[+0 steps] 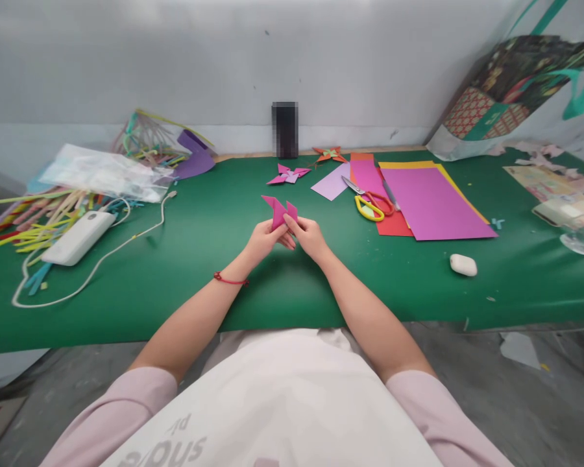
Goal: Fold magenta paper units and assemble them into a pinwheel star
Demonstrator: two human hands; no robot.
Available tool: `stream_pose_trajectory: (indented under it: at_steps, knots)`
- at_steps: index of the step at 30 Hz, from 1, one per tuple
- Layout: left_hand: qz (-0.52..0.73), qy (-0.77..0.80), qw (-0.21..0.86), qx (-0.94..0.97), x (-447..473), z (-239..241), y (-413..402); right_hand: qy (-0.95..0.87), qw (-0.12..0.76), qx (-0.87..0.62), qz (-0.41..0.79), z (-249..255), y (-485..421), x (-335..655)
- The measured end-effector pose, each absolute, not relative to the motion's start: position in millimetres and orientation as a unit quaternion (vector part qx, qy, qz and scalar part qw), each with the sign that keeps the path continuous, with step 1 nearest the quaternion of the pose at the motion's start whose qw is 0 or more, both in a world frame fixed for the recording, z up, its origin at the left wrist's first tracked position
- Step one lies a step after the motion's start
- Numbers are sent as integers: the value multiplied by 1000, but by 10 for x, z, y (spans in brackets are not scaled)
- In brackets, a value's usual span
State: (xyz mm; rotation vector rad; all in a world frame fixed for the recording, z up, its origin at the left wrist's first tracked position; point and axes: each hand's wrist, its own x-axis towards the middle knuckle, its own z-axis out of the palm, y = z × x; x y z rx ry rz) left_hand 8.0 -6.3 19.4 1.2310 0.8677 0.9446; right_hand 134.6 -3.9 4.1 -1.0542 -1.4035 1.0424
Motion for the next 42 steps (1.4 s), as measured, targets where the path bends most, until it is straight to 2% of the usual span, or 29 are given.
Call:
stream_pose_trajectory:
  at_steps: [12,17,23,42]
  knots:
    - [395,342,650,551,71,157,-64,-532,517,-417,525,118,-93,1306]
    - [395,351,647,549,72,169,-73,-527,509,-415,540,117,-99,1292]
    - [313,354,678,563,55,185,-54,-505,528,-414,543,110,-76,1318]
    - [299,334,686,573,51,160,-81,-481,517,-401,585,131,-80,1328]
